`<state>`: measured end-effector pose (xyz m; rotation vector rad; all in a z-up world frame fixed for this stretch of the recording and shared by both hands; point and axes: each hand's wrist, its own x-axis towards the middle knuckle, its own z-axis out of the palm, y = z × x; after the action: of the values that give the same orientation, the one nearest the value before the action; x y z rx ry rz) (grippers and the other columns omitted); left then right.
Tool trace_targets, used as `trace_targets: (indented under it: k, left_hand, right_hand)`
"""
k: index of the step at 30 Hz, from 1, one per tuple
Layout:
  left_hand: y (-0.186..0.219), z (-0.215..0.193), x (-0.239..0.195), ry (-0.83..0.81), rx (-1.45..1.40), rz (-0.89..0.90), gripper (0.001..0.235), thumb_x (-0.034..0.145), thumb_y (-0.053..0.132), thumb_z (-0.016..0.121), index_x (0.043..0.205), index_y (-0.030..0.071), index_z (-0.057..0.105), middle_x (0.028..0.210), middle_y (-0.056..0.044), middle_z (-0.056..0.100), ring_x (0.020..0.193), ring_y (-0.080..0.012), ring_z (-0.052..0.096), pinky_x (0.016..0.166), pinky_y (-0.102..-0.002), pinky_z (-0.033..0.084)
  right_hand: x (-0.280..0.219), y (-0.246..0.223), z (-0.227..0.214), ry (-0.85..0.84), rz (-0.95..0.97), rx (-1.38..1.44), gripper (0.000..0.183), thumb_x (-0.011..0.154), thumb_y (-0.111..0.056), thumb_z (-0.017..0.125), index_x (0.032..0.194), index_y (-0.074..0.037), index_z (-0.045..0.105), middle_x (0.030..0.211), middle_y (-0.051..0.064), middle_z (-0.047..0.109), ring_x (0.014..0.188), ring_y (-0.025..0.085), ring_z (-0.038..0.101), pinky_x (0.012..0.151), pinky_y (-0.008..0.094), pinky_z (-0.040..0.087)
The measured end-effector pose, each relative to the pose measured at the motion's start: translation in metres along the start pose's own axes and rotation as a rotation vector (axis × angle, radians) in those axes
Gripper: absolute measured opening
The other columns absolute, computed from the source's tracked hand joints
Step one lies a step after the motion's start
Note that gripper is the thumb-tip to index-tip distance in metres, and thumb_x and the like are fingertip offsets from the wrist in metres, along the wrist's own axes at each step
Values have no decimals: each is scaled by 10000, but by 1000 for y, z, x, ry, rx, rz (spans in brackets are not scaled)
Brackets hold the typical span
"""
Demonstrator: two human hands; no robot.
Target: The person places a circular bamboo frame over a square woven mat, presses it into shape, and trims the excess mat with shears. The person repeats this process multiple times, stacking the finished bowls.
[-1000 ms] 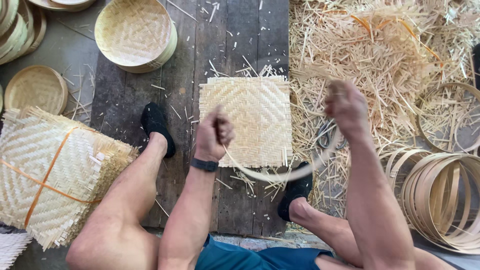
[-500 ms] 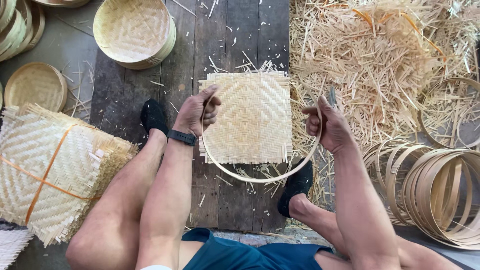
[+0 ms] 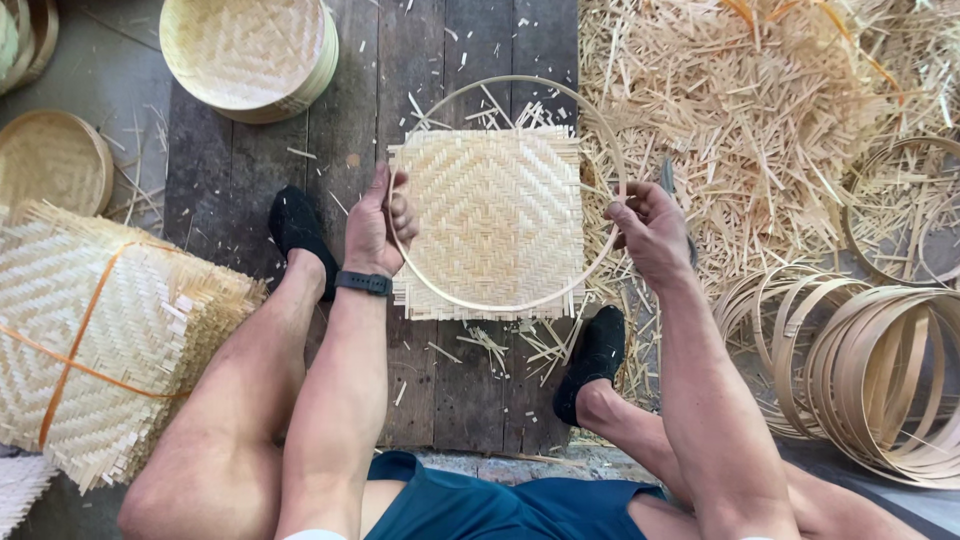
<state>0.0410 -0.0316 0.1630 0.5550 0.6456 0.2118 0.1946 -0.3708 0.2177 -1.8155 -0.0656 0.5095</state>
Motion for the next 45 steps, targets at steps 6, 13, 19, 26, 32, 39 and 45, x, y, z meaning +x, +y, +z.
trace_targets:
  k: [6, 13, 19, 26, 32, 39, 45]
  left_hand:
    - [-45, -64, 46, 290, 594, 354, 247, 825, 123, 766, 1050, 41, 706, 805, -36, 735, 644, -119, 658, 536, -262, 517]
    - [-68, -121, 64, 255, 1428, 478, 550, 749, 59, 806, 1282, 175, 739, 837, -155, 744, 717, -220, 710, 717, -357, 563]
    - [-68, -120, 56, 327, 1329, 463, 327, 788, 123, 854, 1104, 113, 772, 856, -112, 775, 745, -187, 760, 716, -322, 583]
    - [-67, -115, 59, 379, 1283, 453, 298, 772, 134, 857, 1059, 93, 792, 834, -112, 780, 713, -197, 761, 683, -317, 572]
    - [-63, -115, 66, 394, 1367, 393, 268, 742, 154, 901, 979, 66, 813, 857, -135, 784, 748, -197, 763, 734, -309, 574]
    - [-70, -138, 79, 396, 1221, 270, 291, 715, 165, 936, 950, 40, 818, 835, -108, 799, 718, -139, 742, 724, -296, 580]
    - [-67, -150, 96, 299, 988, 162, 245, 745, 131, 913, 931, 14, 805, 821, -86, 784, 687, -116, 720, 621, -271, 596]
  right_hand:
    - [30, 50, 33, 128, -24, -370, 306, 894, -143, 757, 1174, -25, 722, 855, 74, 736, 718, 141, 673, 644, 297, 571]
    - [40, 97, 54, 162, -40, -638, 236, 855, -134, 822, 1067, -37, 794, 879, 142, 775, 744, 195, 736, 757, 328, 598]
    - [38, 102, 54, 179, 111, -582, 251, 832, -121, 806, 1073, -54, 785, 924, 138, 785, 766, 189, 761, 770, 298, 625]
    - [32, 100, 57, 196, 65, -587, 211, 854, -101, 801, 1058, -46, 800, 914, 142, 789, 796, 206, 751, 814, 325, 603]
    - [36, 96, 58, 210, 145, -620, 234, 817, -124, 851, 1038, -68, 801, 928, 137, 780, 795, 205, 747, 827, 321, 592]
    - [41, 110, 55, 197, 127, -616, 231, 819, -115, 848, 1036, -49, 799, 918, 139, 784, 812, 198, 750, 829, 324, 598]
    - [53, 119, 53, 213, 190, -596, 251, 802, -144, 849, 1038, -73, 801, 925, 127, 784, 808, 186, 749, 806, 313, 599]
